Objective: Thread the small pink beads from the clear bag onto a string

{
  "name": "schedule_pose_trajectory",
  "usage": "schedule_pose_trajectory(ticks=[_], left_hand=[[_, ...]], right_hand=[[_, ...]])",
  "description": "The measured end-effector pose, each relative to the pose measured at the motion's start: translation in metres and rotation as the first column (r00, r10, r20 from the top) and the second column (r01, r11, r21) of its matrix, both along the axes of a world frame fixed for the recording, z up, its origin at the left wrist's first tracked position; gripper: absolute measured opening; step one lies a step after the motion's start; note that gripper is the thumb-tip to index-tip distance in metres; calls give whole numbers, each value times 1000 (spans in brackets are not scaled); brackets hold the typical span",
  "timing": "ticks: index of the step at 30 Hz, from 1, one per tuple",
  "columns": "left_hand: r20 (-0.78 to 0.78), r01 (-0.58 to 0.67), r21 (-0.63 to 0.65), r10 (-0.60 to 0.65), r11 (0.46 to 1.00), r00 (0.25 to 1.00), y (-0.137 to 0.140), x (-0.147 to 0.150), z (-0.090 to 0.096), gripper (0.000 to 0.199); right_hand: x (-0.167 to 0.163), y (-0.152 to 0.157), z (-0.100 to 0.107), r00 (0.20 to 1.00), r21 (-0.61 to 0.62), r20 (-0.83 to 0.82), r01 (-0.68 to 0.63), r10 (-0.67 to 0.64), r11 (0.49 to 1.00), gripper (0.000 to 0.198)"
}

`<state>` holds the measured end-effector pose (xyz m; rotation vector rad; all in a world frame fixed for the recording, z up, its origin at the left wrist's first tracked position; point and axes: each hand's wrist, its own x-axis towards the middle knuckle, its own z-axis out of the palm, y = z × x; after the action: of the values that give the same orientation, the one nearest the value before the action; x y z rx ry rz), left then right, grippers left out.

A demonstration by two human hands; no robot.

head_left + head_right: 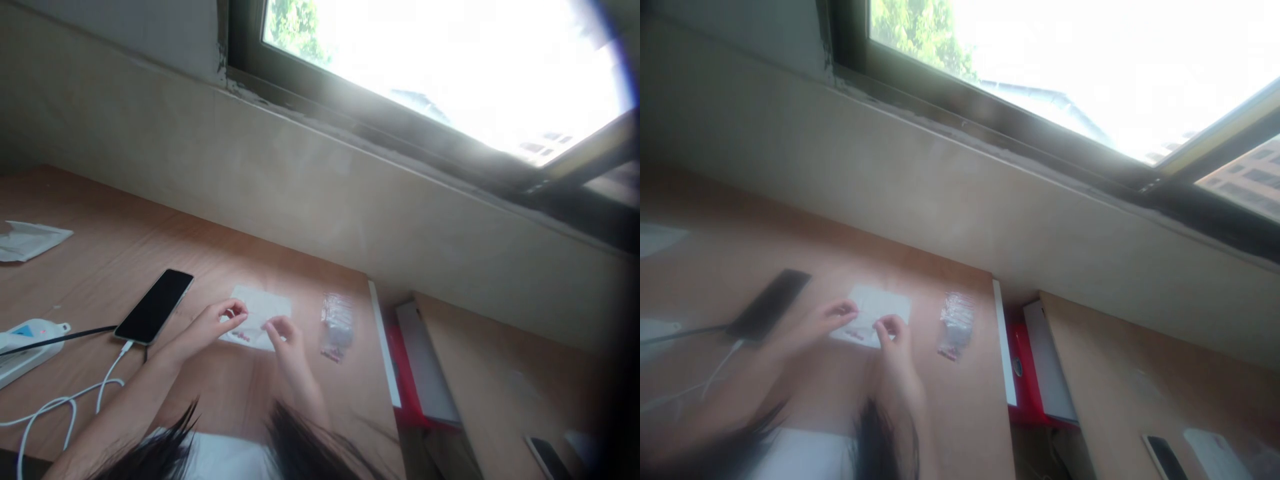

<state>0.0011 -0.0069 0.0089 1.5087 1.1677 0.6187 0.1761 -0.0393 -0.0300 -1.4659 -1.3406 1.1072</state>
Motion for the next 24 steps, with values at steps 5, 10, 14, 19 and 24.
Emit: schedule_pose_trajectory(ticks=[5, 10, 14, 19, 24], left_hand=[[-25, 44, 35, -43, 998, 999, 5, -3, -24, 28], [-92, 61, 94, -53, 994, 994, 9, -2, -53, 33], [-119, 53, 123, -38, 991, 992, 8, 1, -62, 35], [-114, 62, 88, -51, 994, 992, 5, 6, -58, 32], [-81, 126, 72, -120, 989, 989, 2, 13, -50, 31]], right_hand=[[0, -1, -8, 998, 5, -15, 60, -60, 998, 19], [-3, -2, -18, 995, -49, -33, 94, -96, 994, 17], [-5, -2, -22, 998, -82, 32, 55, -53, 995, 21], [-9, -3, -24, 996, -62, -33, 84, -87, 995, 16], [-12, -2, -27, 991, -60, -44, 121, -123, 991, 14]])
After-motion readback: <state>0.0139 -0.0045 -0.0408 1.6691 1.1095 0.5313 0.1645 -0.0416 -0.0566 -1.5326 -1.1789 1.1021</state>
